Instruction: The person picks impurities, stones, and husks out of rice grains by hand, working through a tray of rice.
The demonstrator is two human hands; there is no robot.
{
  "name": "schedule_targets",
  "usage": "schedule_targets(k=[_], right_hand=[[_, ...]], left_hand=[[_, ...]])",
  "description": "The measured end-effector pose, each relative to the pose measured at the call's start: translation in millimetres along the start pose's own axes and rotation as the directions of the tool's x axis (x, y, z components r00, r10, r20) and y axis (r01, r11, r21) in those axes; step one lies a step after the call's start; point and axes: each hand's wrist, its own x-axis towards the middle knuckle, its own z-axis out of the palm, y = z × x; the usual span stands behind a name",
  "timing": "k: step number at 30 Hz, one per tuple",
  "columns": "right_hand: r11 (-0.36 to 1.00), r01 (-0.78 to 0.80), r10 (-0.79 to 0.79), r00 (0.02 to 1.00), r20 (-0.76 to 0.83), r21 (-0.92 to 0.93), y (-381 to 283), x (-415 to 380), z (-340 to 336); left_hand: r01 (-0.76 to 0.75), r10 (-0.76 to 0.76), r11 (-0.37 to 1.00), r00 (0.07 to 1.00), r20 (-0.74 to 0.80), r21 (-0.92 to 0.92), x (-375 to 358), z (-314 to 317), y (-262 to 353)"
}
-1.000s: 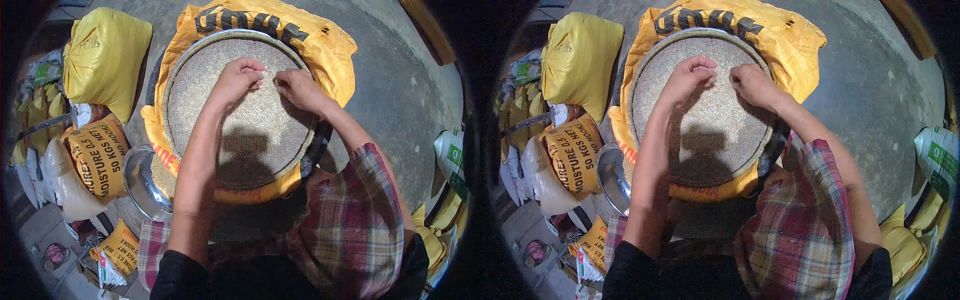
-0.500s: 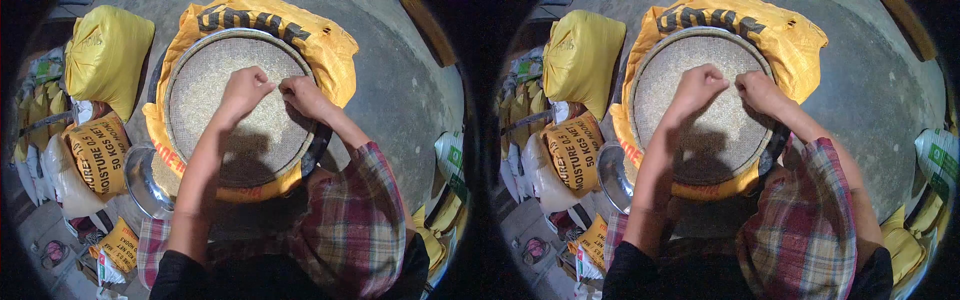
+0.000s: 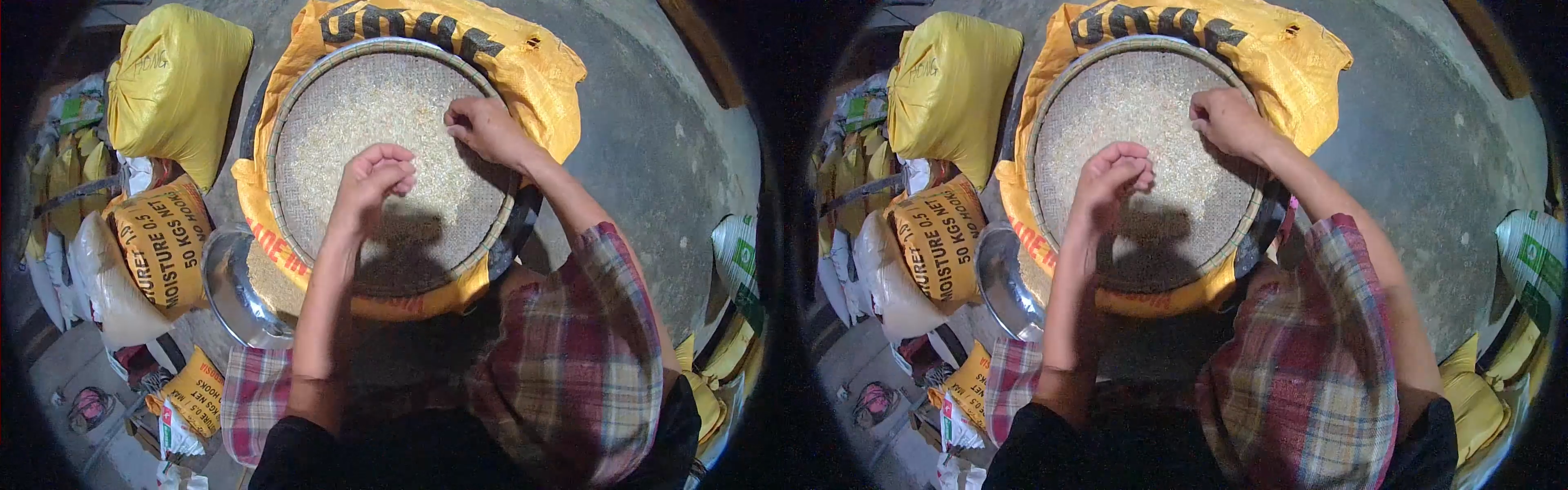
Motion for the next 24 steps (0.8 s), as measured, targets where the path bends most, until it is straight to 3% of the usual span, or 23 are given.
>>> schedule_targets(k=[1, 2, 4, 5, 6, 8, 9, 11, 16, 18, 20, 21, 22, 24], right_hand=[[0.996, 0.012, -0.007, 0.999, 0.051, -0.083, -3, -2, 1], [0.998, -0.043, 0.045, 0.997, 0.064, -0.036, -5, -6, -4], [0.988, 0.039, -0.036, 0.999, -0.024, 0.147, 9, -11, -3], [0.95, -0.129, 0.099, 0.988, 0.115, 0.286, 13, -14, -7], [0.821, -0.311, 0.191, 0.94, 0.282, 0.479, 0, -19, -20], [0.574, -0.359, 0.118, 0.926, 0.36, 0.736, 5, -27, -19], [0.576, -0.363, 0.111, 0.922, 0.37, 0.732, 2, -28, -17], [0.385, -0.405, 0.159, 0.914, 0.373, 0.829, -7, -32, -14], [0.555, -0.375, -0.003, 0.892, 0.453, 0.743, -12, -35, 4], [0.824, -0.065, -0.18, 0.912, 0.368, 0.563, -19, -43, 25], [0.931, 0.06, -0.197, 0.913, 0.358, 0.359, -39, -58, 37], [0.95, 0.077, -0.202, 0.889, 0.41, 0.302, -51, -62, 38], [0.93, 0.266, -0.338, 0.89, 0.305, 0.253, -50, -65, 51], [0.911, 0.397, -0.411, 0.891, 0.194, 0.108, -51, -75, 63]], left_hand=[[0.022, -0.022, 1.0, 0.999, -0.025, 0.012, -8, 1, -8], [0.037, -0.037, 0.999, 0.999, -0.038, 0.004, -19, 2, -15], [-0.01, 0.046, 0.905, 0.996, -0.075, 0.425, -41, 8, -22], [-0.145, 0.222, 0.758, 0.974, -0.043, 0.636, -47, 5, -36], [-0.133, 0.218, 0.765, 0.974, -0.06, 0.631, -55, 9, -40], [0.108, 0.096, 0.732, 0.961, -0.259, 0.672, -69, 19, -49], [0.114, 0.096, 0.737, 0.958, -0.27, 0.666, -74, 23, -54], [-0.042, 0.399, 0.544, 0.892, -0.214, 0.838, -81, 28, -68], [-0.029, 0.366, 0.596, 0.9, -0.238, 0.803, -78, 20, -90], [-0.067, 0.395, 0.589, 0.893, -0.214, 0.805, -81, 21, -80], [0.065, 0.141, 0.847, 0.93, -0.34, 0.528, -85, 21, -73], [0.061, 0.148, 0.846, 0.928, -0.343, 0.529, -84, 17, -76], [0.041, 0.178, 0.85, 0.916, -0.359, 0.525, -83, 12, -83], [0.017, 0.212, 0.853, 0.902, -0.376, 0.522, -83, 13, -83]])
